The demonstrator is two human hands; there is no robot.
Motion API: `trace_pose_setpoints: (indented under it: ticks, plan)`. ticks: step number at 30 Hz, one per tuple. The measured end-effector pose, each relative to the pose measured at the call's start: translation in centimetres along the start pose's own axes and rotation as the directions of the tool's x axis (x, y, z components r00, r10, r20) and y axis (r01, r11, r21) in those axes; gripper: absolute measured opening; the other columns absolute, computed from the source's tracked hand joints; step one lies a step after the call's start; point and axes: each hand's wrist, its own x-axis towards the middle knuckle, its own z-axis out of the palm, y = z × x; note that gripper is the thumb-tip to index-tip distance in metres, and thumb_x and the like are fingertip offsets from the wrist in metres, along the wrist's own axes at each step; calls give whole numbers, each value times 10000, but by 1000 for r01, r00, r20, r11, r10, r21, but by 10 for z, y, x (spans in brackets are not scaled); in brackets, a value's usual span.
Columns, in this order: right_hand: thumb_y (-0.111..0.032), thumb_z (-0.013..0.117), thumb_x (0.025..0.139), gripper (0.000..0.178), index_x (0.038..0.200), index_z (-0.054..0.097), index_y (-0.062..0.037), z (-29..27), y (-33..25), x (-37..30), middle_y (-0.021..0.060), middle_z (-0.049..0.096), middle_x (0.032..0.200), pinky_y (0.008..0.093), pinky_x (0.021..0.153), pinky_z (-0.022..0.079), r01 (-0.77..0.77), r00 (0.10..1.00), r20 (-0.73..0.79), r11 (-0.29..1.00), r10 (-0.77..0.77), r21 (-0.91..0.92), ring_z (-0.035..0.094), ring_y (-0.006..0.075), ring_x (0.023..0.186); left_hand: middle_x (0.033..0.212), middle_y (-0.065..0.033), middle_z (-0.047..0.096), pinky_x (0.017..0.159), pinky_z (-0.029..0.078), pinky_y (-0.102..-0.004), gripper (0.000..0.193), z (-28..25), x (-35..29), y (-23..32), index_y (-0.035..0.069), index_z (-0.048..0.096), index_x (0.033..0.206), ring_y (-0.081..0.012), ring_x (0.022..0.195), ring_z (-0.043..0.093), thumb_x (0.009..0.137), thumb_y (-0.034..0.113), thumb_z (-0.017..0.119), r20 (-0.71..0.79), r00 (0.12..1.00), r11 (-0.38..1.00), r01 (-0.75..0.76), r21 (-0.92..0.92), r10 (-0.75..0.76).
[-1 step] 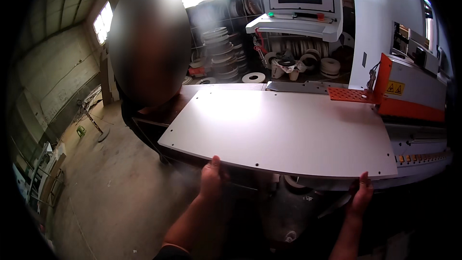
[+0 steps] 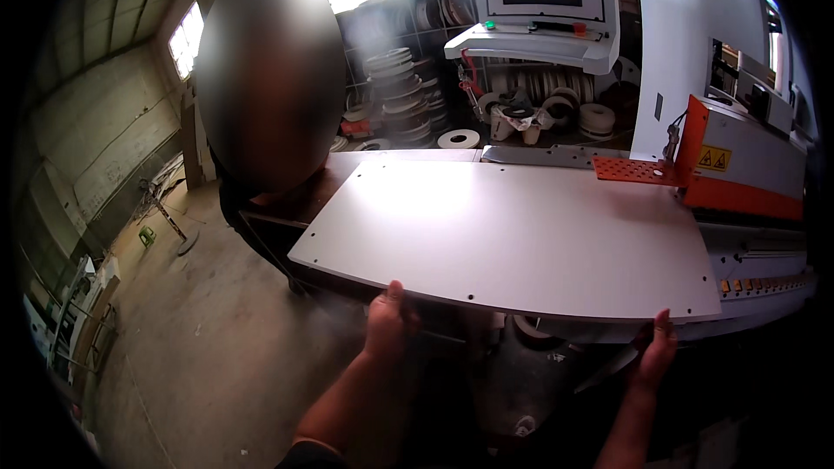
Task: The person repeatedly picks up white rectangular panels from a conveyor belt and stacks them on the floor. The person handles the panels one at a time, placing them into a growing pile.
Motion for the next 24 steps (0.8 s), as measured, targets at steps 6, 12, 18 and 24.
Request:
trace_pose_setpoints:
  ticks: [6, 12, 18, 24]
  plan:
    - [-468, 670, 1000, 342, 857, 593, -167, -27, -21, 34, -93, 374, 730, 234, 563, 249, -73, 984, -152, 990, 91, 118, 340, 48, 637, 588, -10, 518, 523, 411, -290, 557, 42, -13, -17, 114, 547, 696, -114, 526, 476, 1108, 471, 431, 131, 990, 996, 31, 79, -41]
    - [-470, 597, 1038, 446, 1164, 673, -49, -60, -29, 48, 7, 631, 962, 271, 696, 438, 69, 969, -238, 998, -65, 5, 556, 125, 797, 623, -63, 604, 539, 436, -298, 557, 80, -26, -25, 37, 638, 836, -138, 538, 534, 1077, 515, 483, 245, 961, 989, 107, 97, -128]
    - [-373, 552, 1075, 430, 1263, 680, -9, -215, 95, 32, 61, 722, 1074, 315, 830, 538, 458, 885, 164, 745, -437, -485, 660, 164, 945, 633, -72, 616, 544, 441, -301, 552, 130, -39, -32, -1, 691, 986, -156, 540, 543, 1055, 524, 536, 431, 873, 968, 252, 4, -229]
    - [-443, 514, 1025, 428, 1260, 710, -142, -294, 98, -91, 138, 711, 1221, 450, 1039, 497, 106, 919, -26, -310, 393, -945, 665, 304, 1140, 642, -78, 621, 560, 449, -298, 561, 163, -54, -48, -1, 679, 1002, -156, 575, 568, 1077, 521, 488, 480, 839, 967, 225, 122, -256]
